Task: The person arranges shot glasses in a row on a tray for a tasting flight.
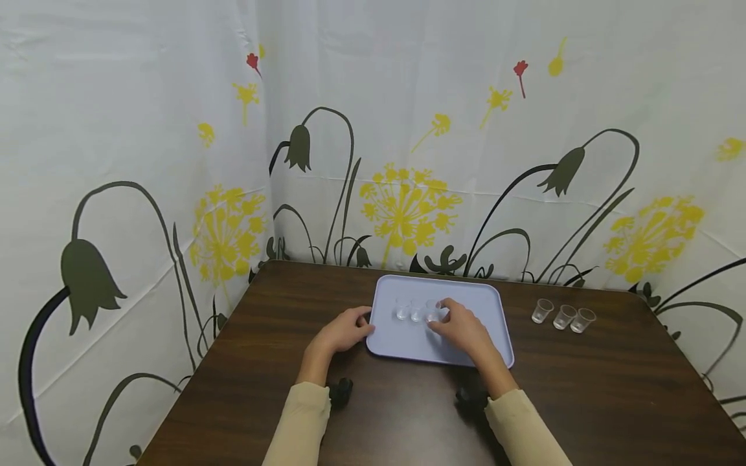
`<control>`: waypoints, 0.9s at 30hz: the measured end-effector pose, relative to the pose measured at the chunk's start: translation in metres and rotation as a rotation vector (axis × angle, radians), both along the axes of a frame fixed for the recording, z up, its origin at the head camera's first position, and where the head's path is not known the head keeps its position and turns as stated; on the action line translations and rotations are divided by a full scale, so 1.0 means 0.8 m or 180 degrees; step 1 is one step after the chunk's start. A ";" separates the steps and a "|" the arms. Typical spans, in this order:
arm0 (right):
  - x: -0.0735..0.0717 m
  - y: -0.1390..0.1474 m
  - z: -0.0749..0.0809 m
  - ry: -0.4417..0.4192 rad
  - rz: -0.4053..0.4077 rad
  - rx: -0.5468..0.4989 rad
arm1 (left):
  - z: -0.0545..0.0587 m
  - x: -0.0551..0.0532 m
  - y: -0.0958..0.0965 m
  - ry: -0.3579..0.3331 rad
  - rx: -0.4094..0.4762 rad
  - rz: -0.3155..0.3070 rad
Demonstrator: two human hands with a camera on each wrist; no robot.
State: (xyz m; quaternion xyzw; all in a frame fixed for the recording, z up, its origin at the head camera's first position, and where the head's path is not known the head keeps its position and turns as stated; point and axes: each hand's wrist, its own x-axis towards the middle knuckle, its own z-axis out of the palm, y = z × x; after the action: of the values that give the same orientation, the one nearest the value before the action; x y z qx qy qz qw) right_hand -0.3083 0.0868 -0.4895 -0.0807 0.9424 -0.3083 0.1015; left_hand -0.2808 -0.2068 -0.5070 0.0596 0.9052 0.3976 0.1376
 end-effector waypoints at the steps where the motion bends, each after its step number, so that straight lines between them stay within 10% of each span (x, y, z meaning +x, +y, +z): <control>1: 0.001 0.003 0.000 -0.0005 0.0018 -0.0049 | 0.001 0.000 0.000 0.0001 -0.0007 0.0000; 27: 0.006 0.146 0.043 0.0275 -0.0427 0.0180 | 0.006 0.003 0.003 0.0048 -0.0054 -0.0032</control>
State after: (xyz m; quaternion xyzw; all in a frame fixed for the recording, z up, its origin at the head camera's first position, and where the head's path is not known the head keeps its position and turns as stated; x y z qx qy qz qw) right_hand -0.3036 0.2034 -0.4547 -0.0277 0.9575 -0.2839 0.0422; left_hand -0.2783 -0.2040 -0.5022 0.0660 0.9093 0.3888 0.1332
